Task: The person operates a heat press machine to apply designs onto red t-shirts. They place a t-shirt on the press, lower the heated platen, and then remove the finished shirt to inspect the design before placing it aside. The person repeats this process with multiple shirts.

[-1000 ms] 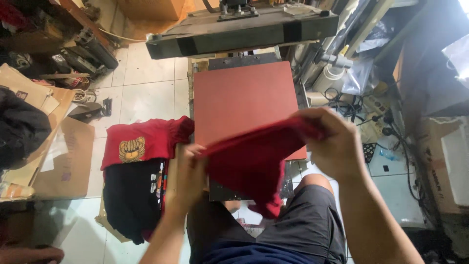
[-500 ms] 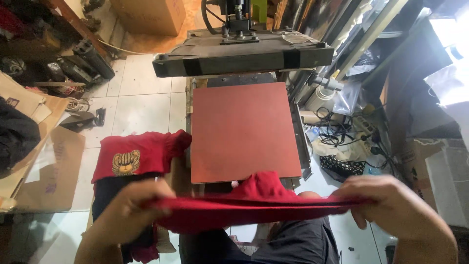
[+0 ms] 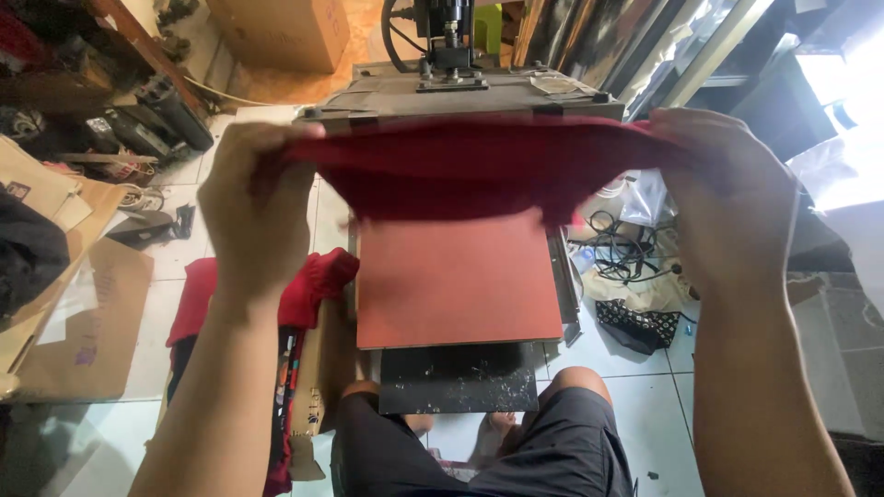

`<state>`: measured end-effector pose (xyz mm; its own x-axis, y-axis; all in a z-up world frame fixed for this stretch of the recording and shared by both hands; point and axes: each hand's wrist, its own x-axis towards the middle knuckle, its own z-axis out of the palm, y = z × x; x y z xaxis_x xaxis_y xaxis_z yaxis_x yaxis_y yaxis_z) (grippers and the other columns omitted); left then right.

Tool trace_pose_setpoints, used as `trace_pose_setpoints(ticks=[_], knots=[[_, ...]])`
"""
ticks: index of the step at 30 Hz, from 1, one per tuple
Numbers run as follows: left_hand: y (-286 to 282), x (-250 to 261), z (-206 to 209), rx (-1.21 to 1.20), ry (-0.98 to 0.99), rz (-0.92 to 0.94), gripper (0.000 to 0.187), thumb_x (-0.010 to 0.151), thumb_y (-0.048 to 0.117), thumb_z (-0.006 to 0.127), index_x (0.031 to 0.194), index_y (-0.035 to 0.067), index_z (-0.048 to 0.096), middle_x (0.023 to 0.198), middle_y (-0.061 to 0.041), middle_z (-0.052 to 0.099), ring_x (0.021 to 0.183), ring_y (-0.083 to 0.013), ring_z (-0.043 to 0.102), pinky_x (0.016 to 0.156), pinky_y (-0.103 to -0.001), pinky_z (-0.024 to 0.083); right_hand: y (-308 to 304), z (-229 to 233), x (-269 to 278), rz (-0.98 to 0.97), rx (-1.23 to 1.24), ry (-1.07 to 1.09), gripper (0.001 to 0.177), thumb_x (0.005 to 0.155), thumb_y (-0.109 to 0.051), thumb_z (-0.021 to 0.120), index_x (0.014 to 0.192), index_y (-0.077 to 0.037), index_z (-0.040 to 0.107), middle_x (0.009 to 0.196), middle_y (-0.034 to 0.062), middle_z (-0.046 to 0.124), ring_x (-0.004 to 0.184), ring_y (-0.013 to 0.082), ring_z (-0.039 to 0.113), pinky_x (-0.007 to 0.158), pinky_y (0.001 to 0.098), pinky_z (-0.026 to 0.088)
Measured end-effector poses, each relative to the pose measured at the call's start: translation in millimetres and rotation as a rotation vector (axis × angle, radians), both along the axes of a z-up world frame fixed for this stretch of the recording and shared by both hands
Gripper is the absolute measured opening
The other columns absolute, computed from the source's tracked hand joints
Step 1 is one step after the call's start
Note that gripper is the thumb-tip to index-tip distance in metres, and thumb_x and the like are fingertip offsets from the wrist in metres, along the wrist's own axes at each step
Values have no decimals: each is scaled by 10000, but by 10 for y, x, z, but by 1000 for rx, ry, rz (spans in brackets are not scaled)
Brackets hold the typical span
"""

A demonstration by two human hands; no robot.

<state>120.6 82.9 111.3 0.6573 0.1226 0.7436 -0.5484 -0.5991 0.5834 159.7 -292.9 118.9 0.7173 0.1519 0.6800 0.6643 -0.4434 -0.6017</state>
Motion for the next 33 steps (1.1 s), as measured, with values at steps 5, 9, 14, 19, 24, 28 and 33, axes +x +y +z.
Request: trace_pose_setpoints(ticks=[5, 9, 14, 19, 24, 28, 33], knots=[[52, -206, -733, 17, 94, -166, 60, 1062, 5, 608, 1062, 42, 655, 1058, -153, 690, 999, -263, 666, 917, -376, 546, -145, -674, -93, 54, -150, 81, 203, 998, 136, 701, 1138, -10, 697, 1250, 180, 691, 1146, 290, 681, 1073, 376, 580], [120, -305, -2178, 104, 357, -97, 487, 736, -317, 485, 985, 12, 743, 1042, -190, 716, 1184, -404, 655, 1039, -528, 527, -106, -2262, -54, -102, -142, 426, 314, 860, 51, 713, 1095, -140, 794, 1051, 107, 779, 998, 349, 721, 932, 477, 548], [158, -581, -3926, 288, 805, 98, 332, 817, -47, 620, 1005, 184, 765, 1129, -47, 653, 1180, -350, 651, 962, -451, 585, -173, -4100, -401, -198, -299, 583, 305, 742, -47, 769, 980, -233, 820, 1157, 47, 736, 929, 369, 739, 801, 444, 620], [44, -784, -4060, 481, 949, 213, 271, 847, 61, 666, 1032, 242, 748, 1095, 27, 621, 1187, -293, 635, 915, -434, 599, -215, -4479, -611, -325, -338, 523, 336, 686, -40, 766, 964, -223, 816, 1035, 78, 665, 866, 331, 712, 744, 385, 623], [108, -997, -4038, 616, 973, 141, 292, 857, 79, 635, 1053, 283, 704, 1046, 39, 609, 1188, -282, 617, 903, -417, 594, -283, -4426, -704, -343, -305, 745, 192, 777, -181, 807, 950, -265, 807, 934, 45, 637, 780, 254, 731, 704, 340, 620], [51, -1169, -3986, 535, 975, 144, 284, 851, 69, 637, 1047, 265, 700, 1046, 28, 602, 1153, -292, 625, 918, -410, 602, -384, -4490, -762, -384, -338, 863, 191, 777, -251, 813, 957, -317, 813, 857, 20, 654, 752, 239, 731, 718, 368, 614], [6, -1150, -3925, 106, 968, 224, 302, 816, 19, 656, 1002, 243, 736, 1042, -31, 612, 1075, -348, 668, 885, -434, 593, -33, -3283, -830, -162, 191, 1217, 446, 823, -246, 877, 1185, -12, 763, 902, 201, 778, 794, 242, 685, 787, 390, 570]])
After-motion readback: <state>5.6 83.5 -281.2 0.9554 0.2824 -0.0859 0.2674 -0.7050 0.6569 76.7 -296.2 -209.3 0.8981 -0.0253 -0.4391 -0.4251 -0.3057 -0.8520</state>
